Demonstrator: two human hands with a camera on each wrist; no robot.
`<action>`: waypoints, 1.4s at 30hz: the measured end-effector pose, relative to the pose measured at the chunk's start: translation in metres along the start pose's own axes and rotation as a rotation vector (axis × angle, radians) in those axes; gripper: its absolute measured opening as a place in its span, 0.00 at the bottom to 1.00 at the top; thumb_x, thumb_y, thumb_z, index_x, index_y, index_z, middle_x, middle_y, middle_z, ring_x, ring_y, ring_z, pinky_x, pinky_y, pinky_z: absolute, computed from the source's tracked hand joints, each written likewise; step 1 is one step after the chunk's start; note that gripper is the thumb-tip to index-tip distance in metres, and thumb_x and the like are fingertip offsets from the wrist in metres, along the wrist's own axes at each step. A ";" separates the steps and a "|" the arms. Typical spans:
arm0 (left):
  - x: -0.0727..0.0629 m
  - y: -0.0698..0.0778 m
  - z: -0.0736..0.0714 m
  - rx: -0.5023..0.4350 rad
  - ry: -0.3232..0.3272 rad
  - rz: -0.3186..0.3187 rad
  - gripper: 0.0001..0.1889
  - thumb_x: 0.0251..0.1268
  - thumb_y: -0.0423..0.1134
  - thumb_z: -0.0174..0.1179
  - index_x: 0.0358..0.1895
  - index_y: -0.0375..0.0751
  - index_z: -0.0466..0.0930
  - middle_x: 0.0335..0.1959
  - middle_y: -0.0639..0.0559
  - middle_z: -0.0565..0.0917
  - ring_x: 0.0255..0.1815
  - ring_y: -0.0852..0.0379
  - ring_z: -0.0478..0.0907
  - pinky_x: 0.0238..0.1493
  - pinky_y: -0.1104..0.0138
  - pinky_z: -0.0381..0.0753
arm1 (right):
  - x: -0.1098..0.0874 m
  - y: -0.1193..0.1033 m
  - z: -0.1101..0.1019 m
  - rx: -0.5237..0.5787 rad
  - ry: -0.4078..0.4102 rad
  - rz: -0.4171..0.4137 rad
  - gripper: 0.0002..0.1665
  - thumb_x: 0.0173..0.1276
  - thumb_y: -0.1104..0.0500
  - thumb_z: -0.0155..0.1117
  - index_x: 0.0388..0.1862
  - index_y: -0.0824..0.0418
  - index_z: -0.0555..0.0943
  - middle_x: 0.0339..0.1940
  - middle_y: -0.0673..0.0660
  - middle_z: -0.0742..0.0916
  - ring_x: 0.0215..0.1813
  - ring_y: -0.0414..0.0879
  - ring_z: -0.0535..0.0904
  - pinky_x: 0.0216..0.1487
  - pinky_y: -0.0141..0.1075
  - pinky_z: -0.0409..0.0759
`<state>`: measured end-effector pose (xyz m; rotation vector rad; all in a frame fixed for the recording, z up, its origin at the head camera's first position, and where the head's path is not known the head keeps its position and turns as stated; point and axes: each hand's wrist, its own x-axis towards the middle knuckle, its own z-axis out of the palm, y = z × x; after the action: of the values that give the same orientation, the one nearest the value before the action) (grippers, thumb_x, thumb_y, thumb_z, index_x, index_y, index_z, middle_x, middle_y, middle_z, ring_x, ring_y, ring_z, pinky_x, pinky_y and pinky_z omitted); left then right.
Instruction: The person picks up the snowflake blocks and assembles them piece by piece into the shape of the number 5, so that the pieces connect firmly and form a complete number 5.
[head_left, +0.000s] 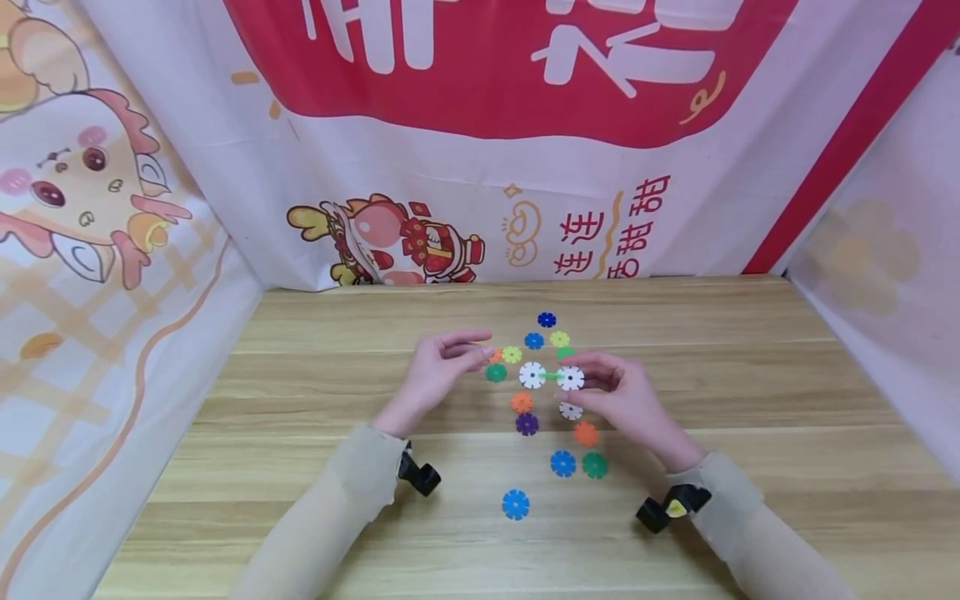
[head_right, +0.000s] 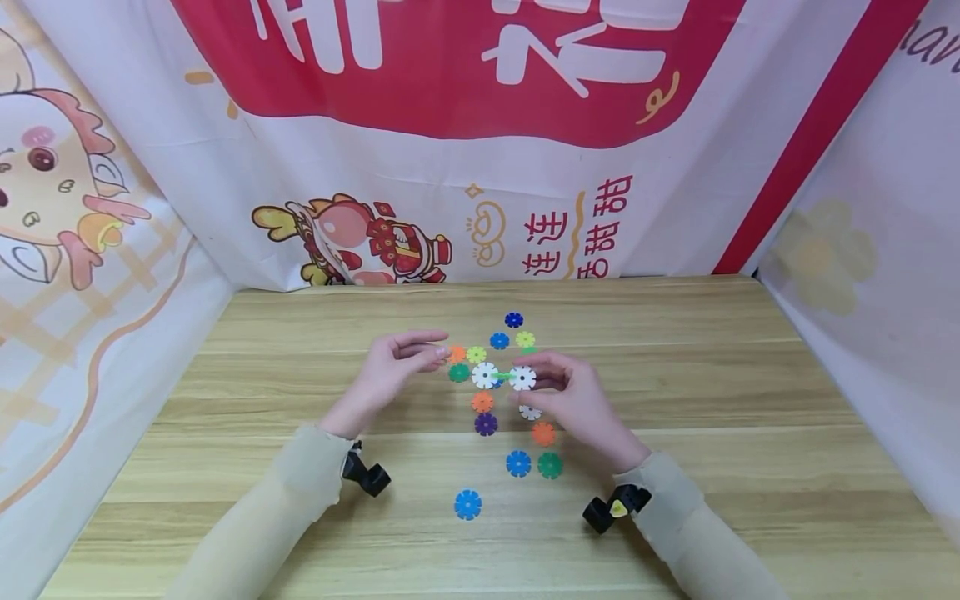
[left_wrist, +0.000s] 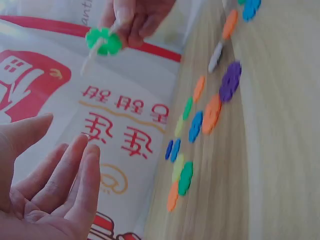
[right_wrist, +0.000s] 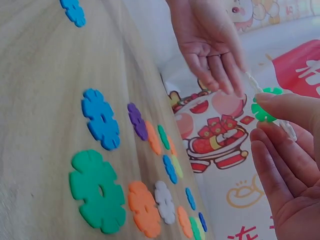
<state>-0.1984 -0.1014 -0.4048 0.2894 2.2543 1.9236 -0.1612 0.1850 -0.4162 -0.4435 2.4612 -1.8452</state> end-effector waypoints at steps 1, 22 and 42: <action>0.003 -0.001 -0.001 0.044 0.012 0.009 0.20 0.68 0.44 0.69 0.60 0.42 0.83 0.48 0.49 0.88 0.51 0.46 0.84 0.58 0.53 0.81 | 0.000 0.000 -0.001 -0.001 0.005 -0.008 0.22 0.62 0.66 0.78 0.55 0.64 0.84 0.48 0.56 0.89 0.48 0.50 0.85 0.51 0.35 0.84; 0.048 -0.026 0.014 0.556 -0.100 -0.141 0.15 0.55 0.34 0.77 0.46 0.40 0.87 0.39 0.50 0.83 0.40 0.54 0.78 0.45 0.63 0.80 | -0.001 0.002 -0.007 -0.008 0.000 -0.022 0.24 0.61 0.62 0.79 0.56 0.63 0.84 0.51 0.54 0.88 0.47 0.51 0.86 0.50 0.38 0.85; 0.020 -0.016 0.007 0.379 -0.112 -0.008 0.08 0.59 0.34 0.75 0.39 0.49 0.88 0.36 0.58 0.87 0.40 0.57 0.83 0.43 0.62 0.83 | -0.001 0.008 -0.010 -0.020 -0.004 -0.016 0.25 0.61 0.58 0.80 0.56 0.64 0.84 0.47 0.53 0.89 0.47 0.50 0.86 0.50 0.37 0.85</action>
<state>-0.2166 -0.0922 -0.4216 0.4217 2.5233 1.4235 -0.1635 0.1968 -0.4207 -0.4685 2.4824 -1.8256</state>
